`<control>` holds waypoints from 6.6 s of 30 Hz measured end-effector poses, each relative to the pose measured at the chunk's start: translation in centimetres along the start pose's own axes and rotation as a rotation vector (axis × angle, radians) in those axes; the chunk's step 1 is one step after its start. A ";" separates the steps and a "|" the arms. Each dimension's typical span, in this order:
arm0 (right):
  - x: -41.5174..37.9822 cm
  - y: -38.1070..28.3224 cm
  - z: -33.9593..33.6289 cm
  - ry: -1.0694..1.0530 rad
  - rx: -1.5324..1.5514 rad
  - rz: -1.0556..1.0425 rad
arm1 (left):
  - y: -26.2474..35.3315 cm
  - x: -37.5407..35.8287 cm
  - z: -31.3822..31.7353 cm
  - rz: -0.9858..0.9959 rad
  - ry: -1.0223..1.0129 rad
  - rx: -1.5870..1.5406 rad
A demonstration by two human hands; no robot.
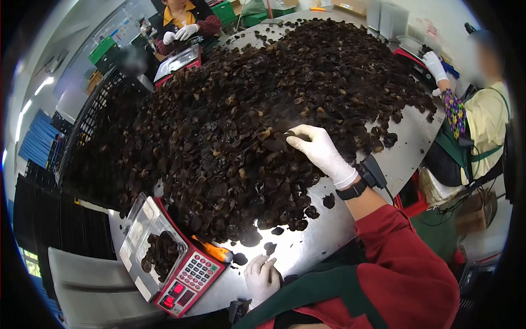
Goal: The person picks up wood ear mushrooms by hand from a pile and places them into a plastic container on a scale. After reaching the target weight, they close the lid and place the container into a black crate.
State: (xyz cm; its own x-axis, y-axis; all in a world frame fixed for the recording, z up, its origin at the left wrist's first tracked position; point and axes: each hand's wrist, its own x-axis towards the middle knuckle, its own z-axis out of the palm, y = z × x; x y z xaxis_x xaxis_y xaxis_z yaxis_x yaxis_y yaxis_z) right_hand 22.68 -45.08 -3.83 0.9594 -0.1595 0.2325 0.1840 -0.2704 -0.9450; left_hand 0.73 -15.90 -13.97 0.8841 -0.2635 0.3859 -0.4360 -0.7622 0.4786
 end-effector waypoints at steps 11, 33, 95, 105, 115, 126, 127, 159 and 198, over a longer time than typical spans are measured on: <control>-6.7 0.7 -6.9 0.051 0.645 0.321 | 0.2 0.2 -0.3 0.026 -0.013 0.016; -10.4 -1.7 -5.7 0.429 -0.137 -0.096 | -2.3 -0.5 0.6 0.186 0.027 0.055; -18.0 -1.7 -9.6 0.169 0.387 0.350 | 7.2 10.1 0.3 -0.454 -0.238 -1.414; -21.4 -1.2 -3.5 -0.006 -0.168 -0.296 | 10.5 10.1 2.5 -0.158 -0.286 -1.053; -24.5 2.1 -7.7 0.031 -0.093 -0.064 | 12.5 9.7 4.9 -0.279 -0.586 -1.017; -22.6 -1.4 -18.7 0.344 0.013 0.455 | 11.5 13.2 4.1 -0.371 -0.368 -1.171; -23.4 -0.6 -20.4 0.215 -0.080 0.440 | 11.2 13.3 3.9 -0.385 -0.340 -1.259; -22.1 0.6 -2.6 -0.383 -0.061 -0.001 | 8.3 7.0 0.4 -0.484 -0.426 -1.055; -15.5 -5.4 2.7 -0.399 -0.239 -0.307 | 4.7 8.4 -2.1 -0.302 -0.017 -0.971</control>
State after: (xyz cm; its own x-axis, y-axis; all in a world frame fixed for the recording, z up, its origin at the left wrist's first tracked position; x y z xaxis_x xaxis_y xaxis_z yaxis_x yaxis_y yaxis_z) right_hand 7.42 -38.55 -2.95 0.8844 0.3199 0.3399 0.4589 -0.4631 -0.7583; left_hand 5.73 -20.42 -6.86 0.9789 -0.1531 0.1353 -0.1355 0.0092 0.9907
